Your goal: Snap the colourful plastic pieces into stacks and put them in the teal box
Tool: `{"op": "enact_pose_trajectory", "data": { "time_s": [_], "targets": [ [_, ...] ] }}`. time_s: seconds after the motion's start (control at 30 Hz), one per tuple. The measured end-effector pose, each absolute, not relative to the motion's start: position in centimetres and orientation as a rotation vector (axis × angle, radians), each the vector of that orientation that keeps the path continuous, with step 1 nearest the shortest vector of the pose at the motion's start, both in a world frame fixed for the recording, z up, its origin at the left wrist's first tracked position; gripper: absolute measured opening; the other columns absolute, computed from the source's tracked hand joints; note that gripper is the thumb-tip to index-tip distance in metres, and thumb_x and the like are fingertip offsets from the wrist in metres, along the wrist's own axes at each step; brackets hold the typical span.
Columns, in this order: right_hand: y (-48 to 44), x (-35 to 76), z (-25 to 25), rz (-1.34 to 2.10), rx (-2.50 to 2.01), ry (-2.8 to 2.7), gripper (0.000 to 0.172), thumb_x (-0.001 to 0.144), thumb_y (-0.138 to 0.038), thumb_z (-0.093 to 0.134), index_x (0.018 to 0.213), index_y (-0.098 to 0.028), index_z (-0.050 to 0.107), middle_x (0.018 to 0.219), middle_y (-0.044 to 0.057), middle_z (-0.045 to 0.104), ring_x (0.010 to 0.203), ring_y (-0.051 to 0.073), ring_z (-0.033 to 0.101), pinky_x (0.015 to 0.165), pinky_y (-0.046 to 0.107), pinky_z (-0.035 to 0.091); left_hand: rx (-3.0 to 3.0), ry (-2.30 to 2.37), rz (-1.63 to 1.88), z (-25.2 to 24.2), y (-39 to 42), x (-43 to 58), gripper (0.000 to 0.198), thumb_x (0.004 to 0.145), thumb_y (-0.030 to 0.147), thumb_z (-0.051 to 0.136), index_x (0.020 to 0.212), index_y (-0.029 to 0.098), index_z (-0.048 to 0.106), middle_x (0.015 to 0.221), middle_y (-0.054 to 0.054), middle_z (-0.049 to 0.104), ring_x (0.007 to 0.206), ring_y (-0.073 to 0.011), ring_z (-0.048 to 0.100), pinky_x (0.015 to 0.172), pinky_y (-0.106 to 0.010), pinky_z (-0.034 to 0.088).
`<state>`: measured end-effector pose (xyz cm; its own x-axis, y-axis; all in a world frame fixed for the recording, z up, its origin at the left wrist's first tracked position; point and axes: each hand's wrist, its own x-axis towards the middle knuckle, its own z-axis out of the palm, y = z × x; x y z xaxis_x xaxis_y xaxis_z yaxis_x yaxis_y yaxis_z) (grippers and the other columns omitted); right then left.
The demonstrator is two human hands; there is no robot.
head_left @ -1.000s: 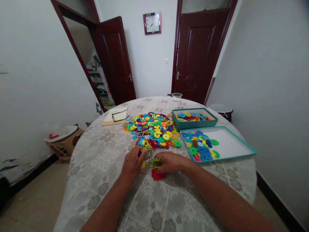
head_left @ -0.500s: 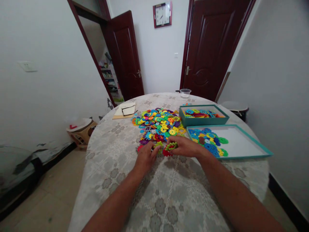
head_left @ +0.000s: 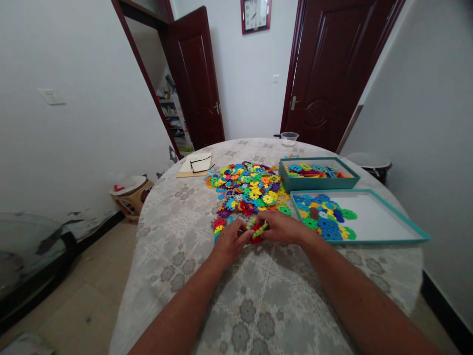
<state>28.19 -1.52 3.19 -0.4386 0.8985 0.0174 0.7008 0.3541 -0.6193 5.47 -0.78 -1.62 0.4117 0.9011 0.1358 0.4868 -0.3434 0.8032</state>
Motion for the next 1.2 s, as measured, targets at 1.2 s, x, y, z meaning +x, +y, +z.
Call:
{"op": "enact_pose_trajectory", "data": {
  "time_s": [1.2],
  "targets": [
    [-3.8, 27.3, 5.7, 0.683, -1.298, -2.404, 0.010, 0.086, -0.020, 0.066, 0.096, -0.021, 0.063, 0.092, 0.002, 0.068, 0.082, 0.018, 0.060, 0.074, 0.027, 0.041, 2.109, 1.496, 0.726, -0.9, -1.2, 6.6, 0.009, 0.092, 0.027, 0.063, 0.090, 0.023, 0.055, 0.076, 0.004, 0.060, 0.068, -0.0142, 0.054, 0.063, -0.026, 0.031]
  ]
}}
